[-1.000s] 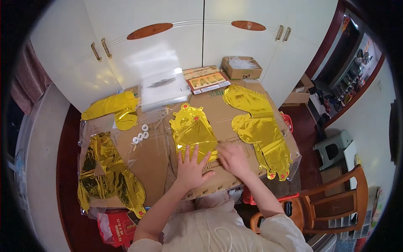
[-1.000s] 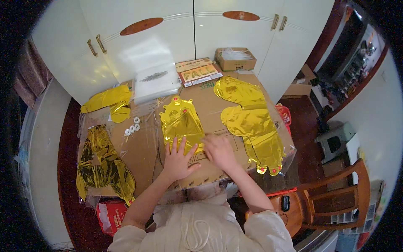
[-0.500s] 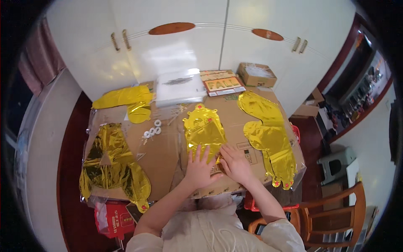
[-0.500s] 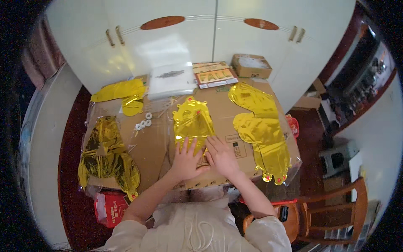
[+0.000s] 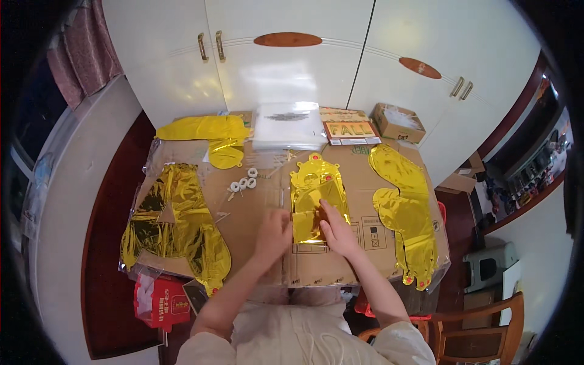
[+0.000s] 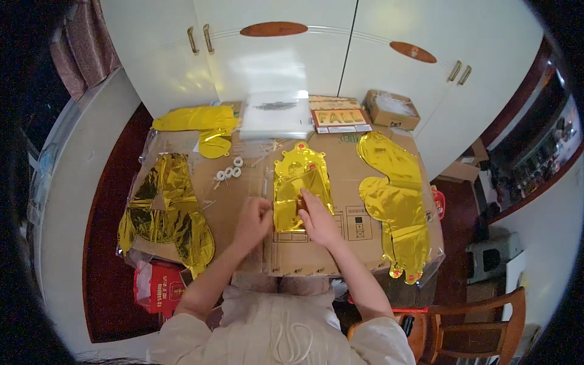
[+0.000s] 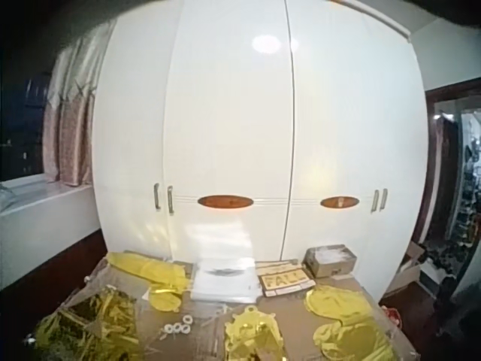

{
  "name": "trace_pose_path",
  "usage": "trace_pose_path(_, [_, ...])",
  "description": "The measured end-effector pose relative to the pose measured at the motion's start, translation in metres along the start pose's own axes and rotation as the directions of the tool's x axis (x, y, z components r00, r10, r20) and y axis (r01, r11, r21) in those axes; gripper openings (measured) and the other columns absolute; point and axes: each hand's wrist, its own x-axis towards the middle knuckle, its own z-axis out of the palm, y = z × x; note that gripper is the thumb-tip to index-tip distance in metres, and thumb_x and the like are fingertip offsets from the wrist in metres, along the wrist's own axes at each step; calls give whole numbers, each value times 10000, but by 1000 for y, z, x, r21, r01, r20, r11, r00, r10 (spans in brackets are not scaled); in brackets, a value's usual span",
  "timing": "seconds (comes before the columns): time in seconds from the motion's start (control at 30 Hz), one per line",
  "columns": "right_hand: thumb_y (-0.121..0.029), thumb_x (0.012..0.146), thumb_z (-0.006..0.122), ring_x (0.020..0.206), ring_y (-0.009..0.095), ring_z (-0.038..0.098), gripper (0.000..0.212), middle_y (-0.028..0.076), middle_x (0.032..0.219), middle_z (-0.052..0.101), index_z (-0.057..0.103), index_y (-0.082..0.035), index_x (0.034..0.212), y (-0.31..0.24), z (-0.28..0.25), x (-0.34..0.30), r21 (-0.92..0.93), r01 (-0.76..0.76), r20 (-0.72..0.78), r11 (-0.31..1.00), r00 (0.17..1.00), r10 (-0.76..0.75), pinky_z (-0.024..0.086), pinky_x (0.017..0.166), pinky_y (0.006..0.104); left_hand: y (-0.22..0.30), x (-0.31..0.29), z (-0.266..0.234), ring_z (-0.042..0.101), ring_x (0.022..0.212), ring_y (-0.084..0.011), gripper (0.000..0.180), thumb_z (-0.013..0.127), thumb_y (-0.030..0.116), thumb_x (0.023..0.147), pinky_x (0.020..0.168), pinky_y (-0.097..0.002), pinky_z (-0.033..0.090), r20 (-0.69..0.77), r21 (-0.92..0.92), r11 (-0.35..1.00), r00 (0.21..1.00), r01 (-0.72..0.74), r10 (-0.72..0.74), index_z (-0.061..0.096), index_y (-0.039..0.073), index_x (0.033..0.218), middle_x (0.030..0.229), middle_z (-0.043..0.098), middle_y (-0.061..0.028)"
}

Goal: Folding gold-colored foil balloons on a table.

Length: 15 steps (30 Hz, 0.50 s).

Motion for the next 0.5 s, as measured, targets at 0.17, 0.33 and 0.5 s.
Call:
trace_pose_path(0.17, [-184,964,433,1348,415,328,520,219,1446,367,290,-22,1437,2,1,0,23,-9,-3,1000,1000,9,228,1143,450,3,31,-21,590,530,-143,232,680,177,810,467,-298,456,374,-238,815,825,528,-425,618,-26,906,690,632,-83])
trace_pose_path(0.33, [-193,962,442,1341,457,316,527,227,1447,362,290,-26,1438,-3,0,2,16,-2,12,1000,1000,2,243,1132,459,-9,42,-9,524,464,-92,203,721,190,793,417,-237,382,482,-242,778,768,579,-422,654,10,859,594,584,-31])
trace_pose_path(0.5, [-190,941,472,1313,409,375,535,254,1399,406,318,24,1406,-4,-1,1,-15,5,-14,1000,1000,-6,244,1138,460,-7,46,-2,502,456,-91,186,715,183,806,409,-231,350,556,-227,775,732,589,-394,640,16,775,583,573,-21])
